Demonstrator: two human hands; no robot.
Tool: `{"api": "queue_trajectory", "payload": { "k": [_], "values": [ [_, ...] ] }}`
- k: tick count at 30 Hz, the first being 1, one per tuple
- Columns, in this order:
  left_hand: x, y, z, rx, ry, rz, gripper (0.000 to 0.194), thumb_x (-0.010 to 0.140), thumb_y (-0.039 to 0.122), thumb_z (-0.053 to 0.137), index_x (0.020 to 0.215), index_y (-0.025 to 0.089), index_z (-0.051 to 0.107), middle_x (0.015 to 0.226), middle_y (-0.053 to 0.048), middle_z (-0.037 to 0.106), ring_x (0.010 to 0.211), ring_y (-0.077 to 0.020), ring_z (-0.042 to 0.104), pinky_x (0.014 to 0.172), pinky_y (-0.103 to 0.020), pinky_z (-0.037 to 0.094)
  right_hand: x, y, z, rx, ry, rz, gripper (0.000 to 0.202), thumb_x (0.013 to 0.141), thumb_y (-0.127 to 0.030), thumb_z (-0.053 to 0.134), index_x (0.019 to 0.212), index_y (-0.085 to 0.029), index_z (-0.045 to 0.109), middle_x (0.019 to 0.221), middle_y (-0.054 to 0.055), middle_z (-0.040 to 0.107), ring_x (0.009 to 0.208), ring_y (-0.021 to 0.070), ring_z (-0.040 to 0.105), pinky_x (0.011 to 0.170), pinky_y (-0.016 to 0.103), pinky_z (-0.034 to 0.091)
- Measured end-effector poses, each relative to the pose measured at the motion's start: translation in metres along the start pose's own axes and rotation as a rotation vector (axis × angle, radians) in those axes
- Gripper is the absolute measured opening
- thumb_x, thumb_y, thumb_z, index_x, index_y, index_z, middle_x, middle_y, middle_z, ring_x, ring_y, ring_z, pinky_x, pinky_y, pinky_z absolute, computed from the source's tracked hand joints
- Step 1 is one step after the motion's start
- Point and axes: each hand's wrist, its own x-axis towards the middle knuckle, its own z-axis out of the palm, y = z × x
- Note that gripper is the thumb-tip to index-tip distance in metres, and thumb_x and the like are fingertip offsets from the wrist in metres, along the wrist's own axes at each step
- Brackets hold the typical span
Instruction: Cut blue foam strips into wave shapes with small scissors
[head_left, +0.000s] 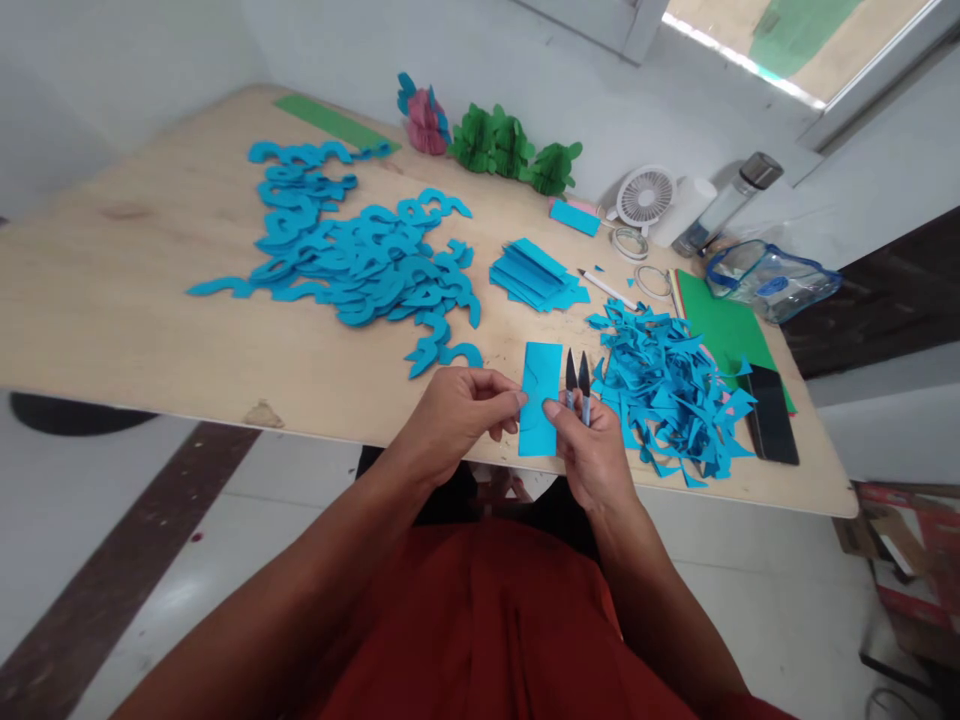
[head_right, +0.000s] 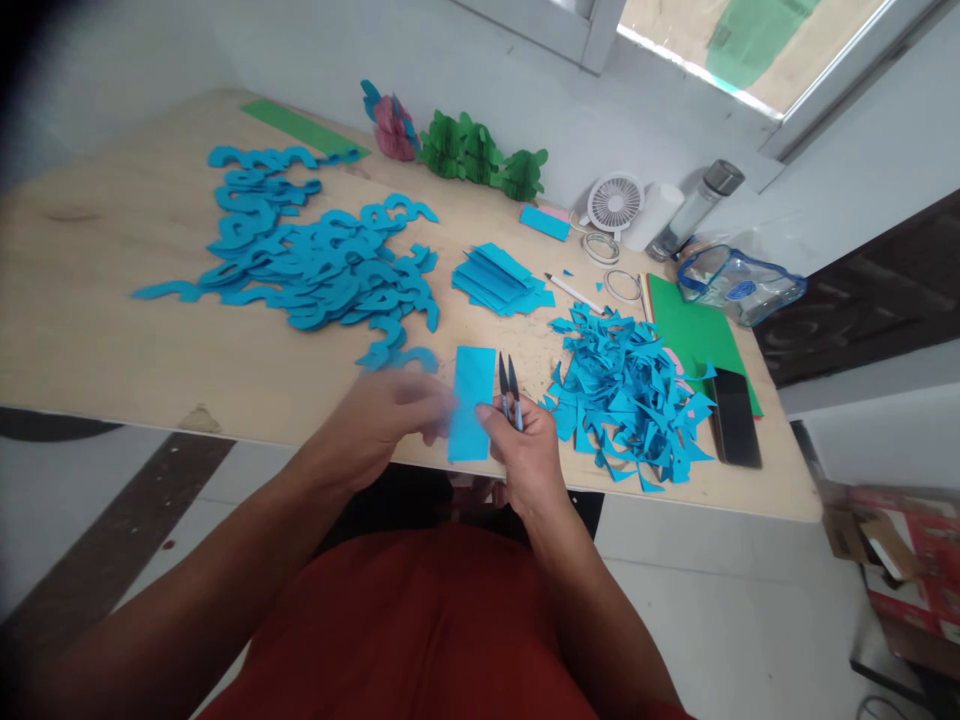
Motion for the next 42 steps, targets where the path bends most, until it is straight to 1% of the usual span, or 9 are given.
{"api": "queue_trajectory", "payload": {
  "k": [5, 8, 12, 20, 26, 30, 34, 38, 42],
  "values": [
    [0.004, 0.000, 0.002, -0.046, 0.050, -0.013, 0.018, 0.066, 0.021, 0.065, 0.048, 0.019, 0.062, 0.044, 0.003, 0.056, 0.047, -0.0110, 0.052, 0.047, -0.023, 0.042, -0.001, 0.002, -0.001, -0.006, -0.016, 0.019, 0.033, 0.062, -0.038, 0.080, 0.064, -0.021, 0.052, 0.052, -0.009, 0.033, 0.044, 0.0066, 0.021, 0.040, 0.023, 0.017],
    [0.006, 0.001, 0.004, -0.056, 0.101, -0.003, 0.019, 0.065, 0.019, 0.064, 0.047, 0.019, 0.060, 0.046, 0.003, 0.058, 0.046, -0.0108, 0.052, 0.047, -0.023, 0.043, -0.003, 0.003, -0.001, 0.010, -0.033, 0.039, 0.035, 0.062, -0.036, 0.080, 0.061, -0.020, 0.049, 0.052, -0.009, 0.032, 0.044, 0.0061, 0.019, 0.040, 0.022, 0.015],
    [0.007, 0.002, 0.005, -0.077, 0.127, -0.009, 0.020, 0.066, 0.017, 0.064, 0.047, 0.018, 0.059, 0.044, 0.004, 0.056, 0.045, -0.0102, 0.051, 0.046, -0.023, 0.042, -0.004, 0.002, 0.000, 0.040, -0.037, 0.042, 0.035, 0.062, -0.035, 0.080, 0.060, -0.020, 0.049, 0.051, -0.010, 0.028, 0.044, 0.0054, 0.017, 0.039, 0.021, 0.013],
    [0.007, 0.003, 0.006, -0.122, 0.091, -0.021, 0.020, 0.068, 0.016, 0.064, 0.048, 0.017, 0.059, 0.043, 0.004, 0.055, 0.043, -0.0084, 0.047, 0.045, -0.022, 0.039, -0.004, 0.002, 0.001, 0.066, -0.034, 0.043, 0.036, 0.062, -0.032, 0.081, 0.060, -0.020, 0.047, 0.050, -0.011, 0.028, 0.043, 0.0049, 0.017, 0.039, 0.021, 0.012],
    [0.006, 0.004, 0.007, -0.145, 0.071, -0.027, 0.020, 0.066, 0.015, 0.065, 0.047, 0.017, 0.058, 0.044, 0.004, 0.054, 0.044, -0.0083, 0.048, 0.045, -0.021, 0.038, -0.005, 0.002, 0.002, 0.071, -0.026, 0.038, 0.034, 0.062, -0.032, 0.080, 0.060, -0.020, 0.048, 0.049, -0.011, 0.029, 0.043, 0.0050, 0.017, 0.039, 0.022, 0.013],
    [0.006, -0.001, 0.006, -0.196, 0.072, -0.021, 0.019, 0.064, 0.019, 0.067, 0.048, 0.017, 0.059, 0.045, 0.004, 0.055, 0.043, -0.0083, 0.049, 0.044, -0.021, 0.037, -0.005, 0.005, 0.002, 0.073, -0.021, 0.044, 0.034, 0.062, -0.030, 0.079, 0.059, -0.020, 0.047, 0.050, -0.011, 0.029, 0.043, 0.0049, 0.018, 0.039, 0.021, 0.013],
    [0.007, -0.007, 0.006, -0.249, 0.072, -0.036, 0.015, 0.063, 0.020, 0.069, 0.050, 0.017, 0.061, 0.045, 0.003, 0.058, 0.043, -0.0085, 0.049, 0.044, -0.020, 0.038, -0.006, 0.007, 0.001, 0.050, -0.040, 0.042, 0.031, 0.065, -0.029, 0.077, 0.059, -0.020, 0.048, 0.049, -0.010, 0.029, 0.043, 0.0049, 0.018, 0.040, 0.021, 0.012],
    [0.005, -0.009, 0.005, -0.231, 0.064, -0.033, 0.015, 0.064, 0.022, 0.069, 0.052, 0.016, 0.062, 0.045, 0.003, 0.059, 0.043, -0.0083, 0.050, 0.045, -0.020, 0.039, -0.006, 0.006, 0.000, 0.024, -0.065, 0.047, 0.027, 0.066, -0.028, 0.075, 0.060, -0.019, 0.051, 0.049, -0.010, 0.030, 0.043, 0.0052, 0.018, 0.040, 0.022, 0.012],
    [0.001, -0.009, 0.005, -0.210, 0.027, -0.054, 0.015, 0.064, 0.023, 0.069, 0.052, 0.016, 0.063, 0.044, 0.002, 0.059, 0.042, -0.0088, 0.050, 0.046, -0.021, 0.039, -0.004, 0.002, -0.001, 0.047, -0.058, 0.041, 0.025, 0.068, -0.031, 0.075, 0.061, -0.019, 0.054, 0.049, -0.009, 0.032, 0.043, 0.0062, 0.022, 0.040, 0.022, 0.014]
  ]
}}
